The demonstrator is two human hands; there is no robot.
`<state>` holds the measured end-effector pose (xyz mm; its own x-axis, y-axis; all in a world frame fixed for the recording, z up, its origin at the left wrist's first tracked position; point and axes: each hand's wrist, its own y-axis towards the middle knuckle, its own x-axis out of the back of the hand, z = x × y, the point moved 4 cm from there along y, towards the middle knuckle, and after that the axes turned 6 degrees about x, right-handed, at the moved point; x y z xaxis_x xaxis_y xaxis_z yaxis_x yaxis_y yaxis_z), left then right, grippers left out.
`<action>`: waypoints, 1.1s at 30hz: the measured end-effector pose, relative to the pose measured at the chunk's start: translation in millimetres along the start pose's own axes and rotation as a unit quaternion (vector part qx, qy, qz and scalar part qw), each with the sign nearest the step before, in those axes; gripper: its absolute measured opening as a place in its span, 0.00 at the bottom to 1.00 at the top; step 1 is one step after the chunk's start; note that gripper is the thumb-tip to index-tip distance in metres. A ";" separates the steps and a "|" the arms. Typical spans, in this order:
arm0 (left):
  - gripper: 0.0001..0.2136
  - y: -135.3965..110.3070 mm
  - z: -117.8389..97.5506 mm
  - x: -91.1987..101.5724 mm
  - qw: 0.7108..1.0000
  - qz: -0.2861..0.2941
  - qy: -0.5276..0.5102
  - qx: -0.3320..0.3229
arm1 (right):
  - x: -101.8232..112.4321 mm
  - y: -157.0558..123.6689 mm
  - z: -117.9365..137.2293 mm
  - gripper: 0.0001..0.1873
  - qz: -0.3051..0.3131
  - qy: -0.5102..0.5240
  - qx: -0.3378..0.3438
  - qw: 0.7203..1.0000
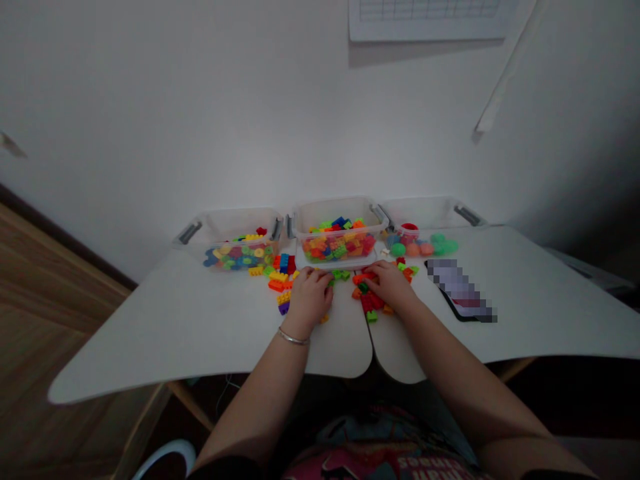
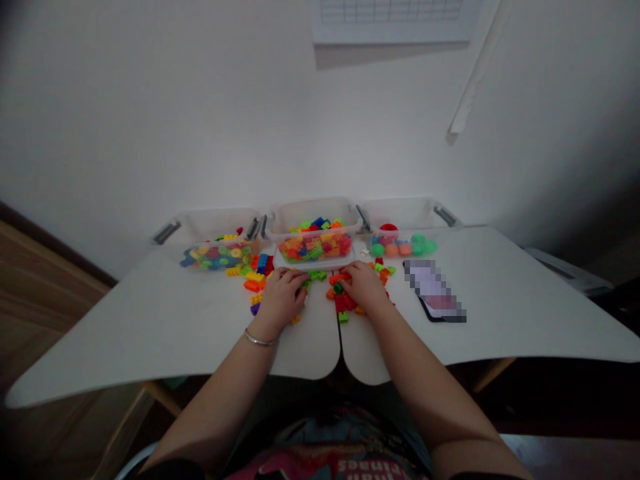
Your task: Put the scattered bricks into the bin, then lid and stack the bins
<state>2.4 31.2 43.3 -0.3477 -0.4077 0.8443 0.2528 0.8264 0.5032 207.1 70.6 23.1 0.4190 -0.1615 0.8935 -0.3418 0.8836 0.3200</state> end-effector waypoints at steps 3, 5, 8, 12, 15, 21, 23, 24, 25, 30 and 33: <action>0.13 0.0 -0.2 0.4 1.000 -0.002 -0.003 -0.004 | 4.2 -1.4 1.2 0.12 -0.020 -0.027 -0.005 0.999; 0.13 0.0 -0.1 0.4 1.000 -0.001 -0.005 -0.004 | 6.3 -2.0 3.0 0.12 -0.025 -0.043 -0.002 0.999; 0.13 -0.1 0.2 0.1 1.000 0.002 -0.004 -0.003 | 6.2 -1.5 4.7 0.12 -0.011 -0.046 -0.002 0.999; 0.13 -0.3 0.5 -0.5 1.000 0.000 0.000 -0.004 | 6.1 -0.4 6.0 0.12 0.009 -0.045 -0.008 0.999; 0.13 -0.4 0.8 -0.8 1.000 -0.003 0.000 -0.006 | 9.5 -0.9 9.2 0.11 0.002 -0.056 0.001 0.998; 0.12 -0.3 1.0 0.2 1.000 -0.005 0.000 -0.006 | 12.6 -1.6 14.7 0.12 -0.009 -0.039 0.012 0.999; 0.12 -0.3 1.1 0.4 1.000 -0.004 -0.001 -0.006 | 11.6 -0.9 14.5 0.13 -0.010 -0.028 0.011 1.000; 0.13 -0.4 1.2 0.5 1.000 -0.003 -0.001 -0.006 | 10.9 -0.5 14.0 0.13 -0.012 -0.022 0.013 1.000; 0.13 -0.6 1.2 0.7 1.000 -0.002 -0.002 -0.004 | 10.0 -0.1 13.4 0.14 -0.014 -0.015 0.019 1.000; 0.13 -1.5 0.8 2.4 1.000 0.006 -0.004 -0.002 | 6.6 0.2 9.7 0.16 -0.059 0.072 0.066 0.993; 0.13 -1.7 0.9 2.9 1.000 0.006 -0.008 -0.005 | 9.5 0.3 7.5 0.15 -0.111 0.159 0.054 0.980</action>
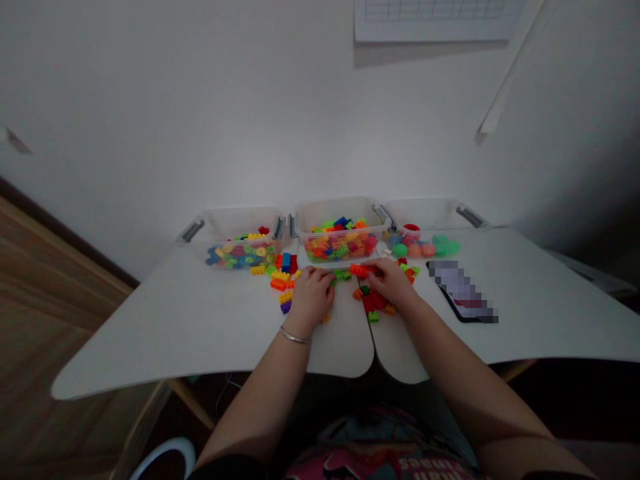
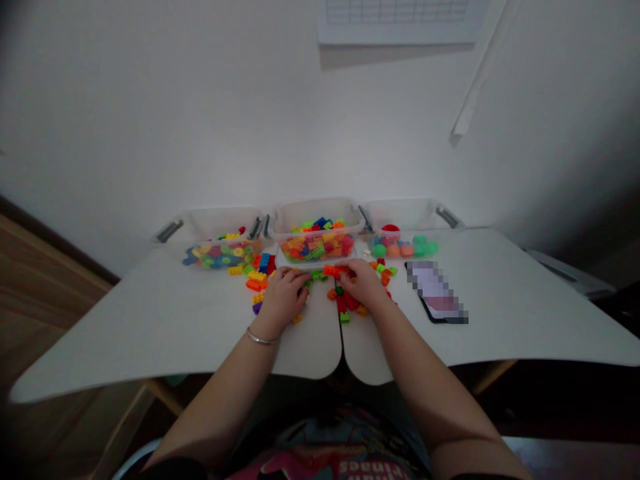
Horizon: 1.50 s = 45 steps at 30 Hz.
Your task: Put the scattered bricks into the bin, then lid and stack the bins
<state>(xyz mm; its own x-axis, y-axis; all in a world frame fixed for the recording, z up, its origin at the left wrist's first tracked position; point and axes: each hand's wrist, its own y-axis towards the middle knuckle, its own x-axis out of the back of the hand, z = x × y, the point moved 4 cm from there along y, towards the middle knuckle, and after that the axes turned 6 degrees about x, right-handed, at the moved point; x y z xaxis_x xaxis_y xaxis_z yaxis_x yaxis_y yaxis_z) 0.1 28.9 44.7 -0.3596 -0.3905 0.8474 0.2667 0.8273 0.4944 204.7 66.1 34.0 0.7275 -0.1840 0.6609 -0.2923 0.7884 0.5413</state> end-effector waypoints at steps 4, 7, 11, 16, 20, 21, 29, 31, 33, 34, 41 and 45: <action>0.13 0.2 1.9 -1.0 1.000 -0.001 -0.004 0.002 | 10.4 7.2 1.0 0.14 -0.083 0.109 -0.052 0.989; 0.12 0.5 2.7 -1.5 1.000 -0.003 -0.007 0.001 | 23.7 20.7 4.0 0.15 -0.151 0.173 -0.058 0.971; 0.13 0.8 3.2 -1.4 1.000 -0.010 -0.009 0.002 | 46.8 50.5 9.1 0.19 -0.236 0.218 -0.033 0.947; 0.13 0.8 3.1 -2.3 1.000 -0.011 -0.009 0.003 | 66.2 98.0 18.0 0.16 -0.289 0.184 0.012 0.939; 0.12 0.6 2.8 -1.8 1.000 -0.013 -0.009 0.001 | 59.1 125.5 19.1 0.15 -0.282 0.123 -0.019 0.951; 0.13 0.5 2.7 -1.4 1.000 -0.013 -0.011 0.000 | 54.6 129.9 18.8 0.15 -0.260 0.096 -0.036 0.960; 0.13 0.2 2.4 -0.5 1.000 -0.009 -0.011 0.002 | 29.6 138.9 15.5 0.09 -0.041 -0.119 -0.110 0.986; 0.12 0.2 2.1 -0.6 1.000 -0.010 -0.010 0.001 | 30.3 138.7 14.6 0.11 -0.043 -0.101 -0.102 0.989; 0.12 0.3 1.9 -0.8 1.000 -0.011 -0.011 0.001 | 32.4 137.0 14.8 0.13 -0.068 -0.062 -0.082 0.992; 0.12 0.4 1.8 -0.9 1.000 -0.011 -0.012 0.001 | 33.9 135.2 15.3 0.13 -0.087 -0.033 -0.068 0.993; 0.13 1.2 0.6 -1.6 1.000 -0.010 -0.014 0.003 | 44.1 90.1 19.7 0.15 -0.242 0.209 -0.017 0.948; 0.12 0.8 0.4 -2.0 1.000 -0.009 -0.014 0.001 | 42.2 43.7 16.7 0.13 -0.232 0.109 -0.064 0.964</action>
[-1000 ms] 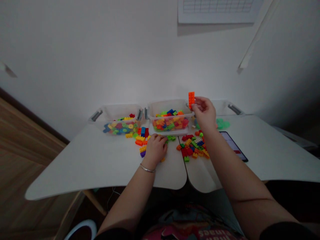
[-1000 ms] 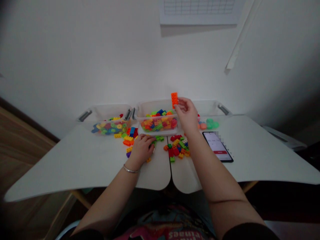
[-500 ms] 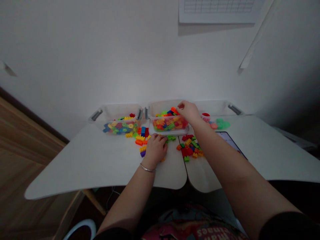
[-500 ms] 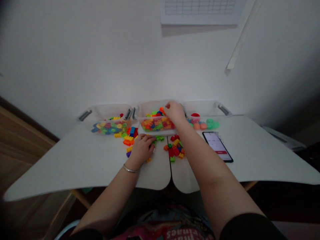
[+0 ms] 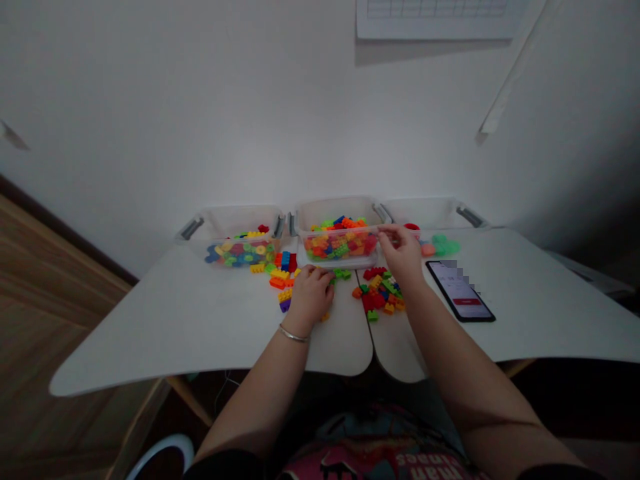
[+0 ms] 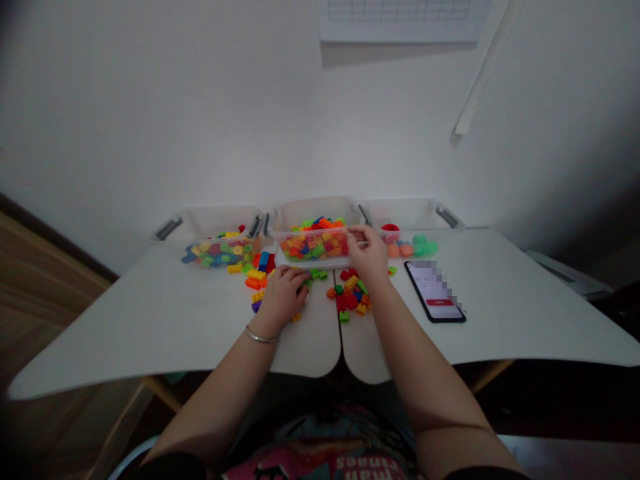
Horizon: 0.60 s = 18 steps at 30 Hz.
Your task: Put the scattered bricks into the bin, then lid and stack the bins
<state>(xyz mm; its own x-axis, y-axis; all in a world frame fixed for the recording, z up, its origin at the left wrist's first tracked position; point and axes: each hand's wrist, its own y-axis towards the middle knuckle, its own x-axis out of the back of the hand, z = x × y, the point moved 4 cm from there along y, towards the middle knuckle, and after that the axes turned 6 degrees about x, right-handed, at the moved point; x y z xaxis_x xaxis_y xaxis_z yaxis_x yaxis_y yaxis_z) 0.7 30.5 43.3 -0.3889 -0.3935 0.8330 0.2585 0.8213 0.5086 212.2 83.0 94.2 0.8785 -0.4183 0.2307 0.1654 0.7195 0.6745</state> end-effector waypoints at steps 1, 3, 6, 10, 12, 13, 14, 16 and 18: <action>0.12 -0.2 -0.1 0.1 1.000 0.000 0.001 0.000 | 1.6 -9.9 -3.3 0.12 0.037 -0.052 -0.007 0.998; 0.12 -0.4 -0.5 0.5 1.000 0.002 0.004 0.002 | 1.6 -27.5 -11.1 0.10 0.123 -0.168 -0.014 0.978; 0.12 -0.4 -1.2 0.9 1.000 0.009 0.012 0.005 | -2.4 -45.0 -20.1 0.10 0.219 -0.301 0.004 0.928; 0.13 0.0 -2.3 0.9 1.000 0.008 0.016 -0.003 | -9.1 -54.2 -22.0 0.12 0.262 -0.358 0.035 0.896; 0.13 0.2 -2.4 0.8 1.000 0.005 0.017 -0.003 | -11.0 -55.2 -21.3 0.12 0.258 -0.369 0.035 0.892; 0.13 0.3 -2.4 0.7 1.000 0.003 0.018 -0.001 | -11.9 -55.4 -21.1 0.12 0.255 -0.373 0.032 0.891; 0.13 0.3 -2.4 0.7 1.000 0.001 0.020 0.000 | -12.7 -55.5 -21.2 0.12 0.254 -0.375 0.029 0.891; 0.13 0.3 -2.6 0.7 1.000 -0.001 0.022 0.003 | -14.1 -55.5 -22.1 0.12 0.251 -0.378 0.021 0.891; 0.13 0.2 -2.8 0.7 1.000 0.000 0.021 0.003 | -15.0 -55.4 -24.3 0.12 0.247 -0.381 0.011 0.891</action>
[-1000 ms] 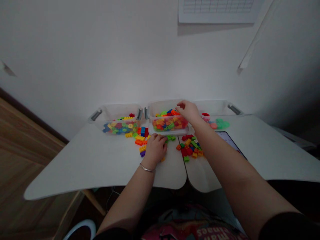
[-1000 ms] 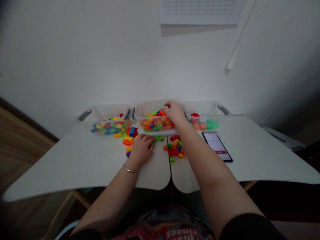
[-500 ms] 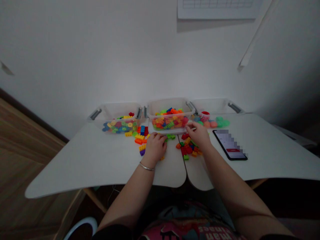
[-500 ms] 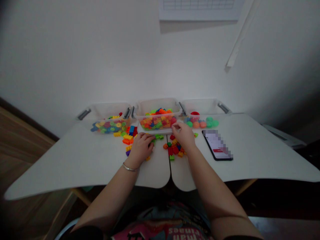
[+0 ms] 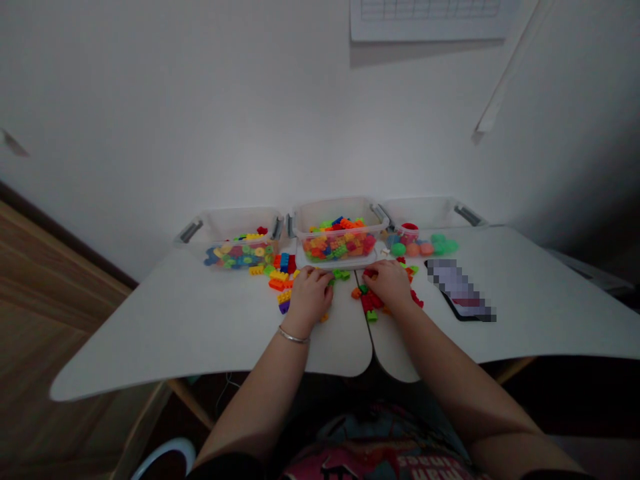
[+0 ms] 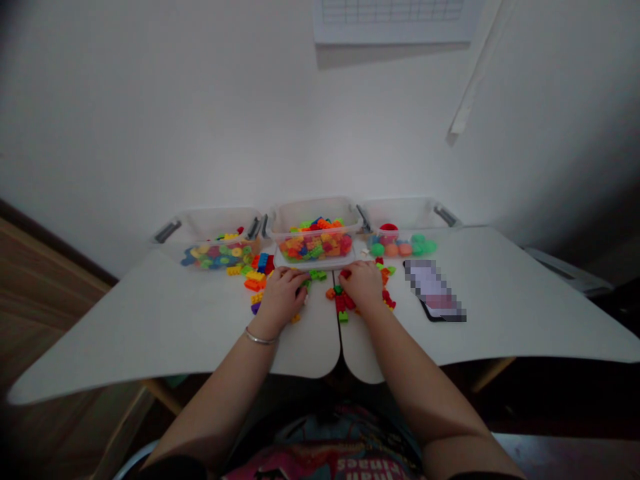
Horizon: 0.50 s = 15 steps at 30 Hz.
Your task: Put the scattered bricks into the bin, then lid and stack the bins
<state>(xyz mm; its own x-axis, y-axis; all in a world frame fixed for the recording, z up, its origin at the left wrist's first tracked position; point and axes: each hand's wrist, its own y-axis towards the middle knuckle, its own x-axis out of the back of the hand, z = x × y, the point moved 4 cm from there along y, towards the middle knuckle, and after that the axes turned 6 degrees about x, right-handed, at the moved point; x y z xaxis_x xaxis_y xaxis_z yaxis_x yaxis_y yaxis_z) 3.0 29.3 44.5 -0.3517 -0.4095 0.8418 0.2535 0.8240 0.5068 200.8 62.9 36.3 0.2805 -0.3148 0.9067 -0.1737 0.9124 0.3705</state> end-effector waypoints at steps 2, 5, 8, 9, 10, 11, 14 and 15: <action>0.13 -0.1 -0.1 0.2 1.000 0.002 -0.003 0.000 | -2.6 0.6 -1.8 0.12 0.001 0.002 -0.008 1.000; 0.13 -0.2 0.3 0.9 1.000 0.000 -0.007 0.001 | -7.0 1.1 -4.2 0.12 -0.001 0.021 -0.004 1.000; 0.13 -0.5 0.4 0.6 1.000 0.000 -0.009 -0.001 | -10.8 1.4 -6.0 0.11 -0.007 0.052 0.009 0.999; 0.13 -0.7 0.4 0.3 1.000 0.000 -0.009 -0.003 | -11.5 1.5 -6.8 0.11 -0.014 0.065 0.010 0.998; 0.13 -0.8 0.4 0.1 1.000 0.000 -0.008 -0.003 | -11.9 1.7 -7.4 0.11 -0.023 0.079 0.011 0.997; 0.13 -0.8 0.6 -0.1 1.000 -0.002 -0.007 -0.003 | -12.0 1.8 -8.0 0.11 -0.035 0.095 0.013 0.995; 0.13 -0.7 1.2 -0.1 1.000 -0.003 -0.006 0.002 | -8.9 1.5 -7.7 0.11 -0.086 0.149 0.041 0.984; 0.13 -0.6 1.3 0.0 1.000 -0.002 -0.007 0.002 | -6.2 0.9 -7.5 0.11 -0.110 0.165 0.053 0.979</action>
<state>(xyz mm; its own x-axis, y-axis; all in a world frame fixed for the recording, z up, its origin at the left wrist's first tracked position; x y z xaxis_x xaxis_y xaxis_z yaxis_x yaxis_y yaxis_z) 1.6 29.3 44.0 -0.3657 -0.4075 0.8368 0.2482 0.8238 0.5096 205.9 67.6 29.5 0.6080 -0.3838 0.6950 -0.1669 0.7940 0.5845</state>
